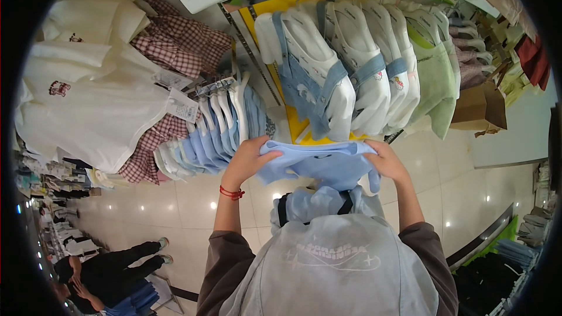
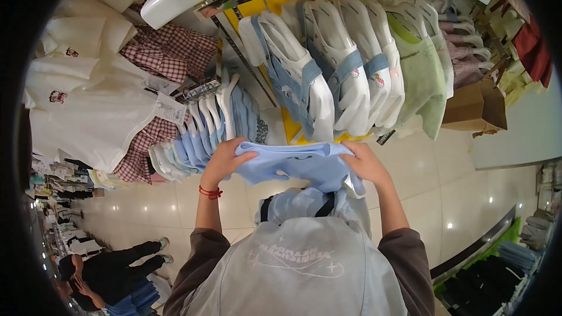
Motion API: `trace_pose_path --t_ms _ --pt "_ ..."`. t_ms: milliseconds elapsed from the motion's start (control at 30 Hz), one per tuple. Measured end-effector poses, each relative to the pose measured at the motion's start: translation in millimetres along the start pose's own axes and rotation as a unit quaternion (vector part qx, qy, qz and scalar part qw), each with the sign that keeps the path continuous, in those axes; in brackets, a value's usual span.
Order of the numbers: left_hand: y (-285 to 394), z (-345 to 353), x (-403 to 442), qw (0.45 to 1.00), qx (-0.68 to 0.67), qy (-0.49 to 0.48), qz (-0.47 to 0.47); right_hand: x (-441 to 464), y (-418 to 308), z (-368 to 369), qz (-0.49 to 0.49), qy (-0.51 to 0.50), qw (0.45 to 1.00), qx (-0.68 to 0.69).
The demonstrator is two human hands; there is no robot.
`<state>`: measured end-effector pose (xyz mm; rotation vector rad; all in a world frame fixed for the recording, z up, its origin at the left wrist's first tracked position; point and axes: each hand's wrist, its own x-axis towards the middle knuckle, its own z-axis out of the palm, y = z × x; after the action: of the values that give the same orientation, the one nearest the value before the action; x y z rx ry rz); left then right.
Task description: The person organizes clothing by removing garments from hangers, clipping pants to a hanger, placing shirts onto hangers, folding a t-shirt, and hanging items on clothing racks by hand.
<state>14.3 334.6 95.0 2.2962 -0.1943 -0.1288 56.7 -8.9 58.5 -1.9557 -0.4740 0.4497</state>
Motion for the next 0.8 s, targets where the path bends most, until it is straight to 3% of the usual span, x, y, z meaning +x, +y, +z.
trace_pose_path --t_ms 67,167,267,467,500,600,667,700,800 --pt "-9.7 0.5 2.5 0.998 0.058 -0.022 0.004 4.6 -3.7 -7.9 0.022 -0.015 0.998 0.060" --pt "-14.7 4.1 -5.1 0.996 0.007 -0.064 -0.062 1.7 -26.2 -16.9 0.032 -0.041 0.989 0.140" --pt "7.7 28.1 -18.9 0.953 -0.275 -0.035 -0.118 -0.6 -39.0 -4.9 0.009 -0.016 0.983 0.180" --pt "46.4 72.8 -17.7 0.853 -0.480 0.110 -0.173 8.5 -45.9 26.8 0.053 0.132 0.973 0.181" --pt "49.2 79.0 -15.7 0.867 -0.458 0.113 -0.161 9.3 -48.3 32.4 0.063 0.148 0.971 0.177" --pt "54.5 94.2 -10.8 0.901 -0.405 0.103 -0.121 5.3 -72.0 55.4 0.016 0.043 0.998 0.051" --pt "58.1 101.4 -9.6 0.915 -0.388 0.073 -0.087 8.0 -81.2 71.1 -0.076 0.040 0.996 0.004" --pt "64.6 104.4 -9.8 0.908 -0.402 0.102 -0.062 9.2 -83.5 74.9 -0.121 0.039 0.992 -0.019" --pt "57.7 100.3 -12.7 0.892 -0.430 0.070 -0.120 11.7 -91.5 69.9 -0.097 -0.013 0.994 -0.051"
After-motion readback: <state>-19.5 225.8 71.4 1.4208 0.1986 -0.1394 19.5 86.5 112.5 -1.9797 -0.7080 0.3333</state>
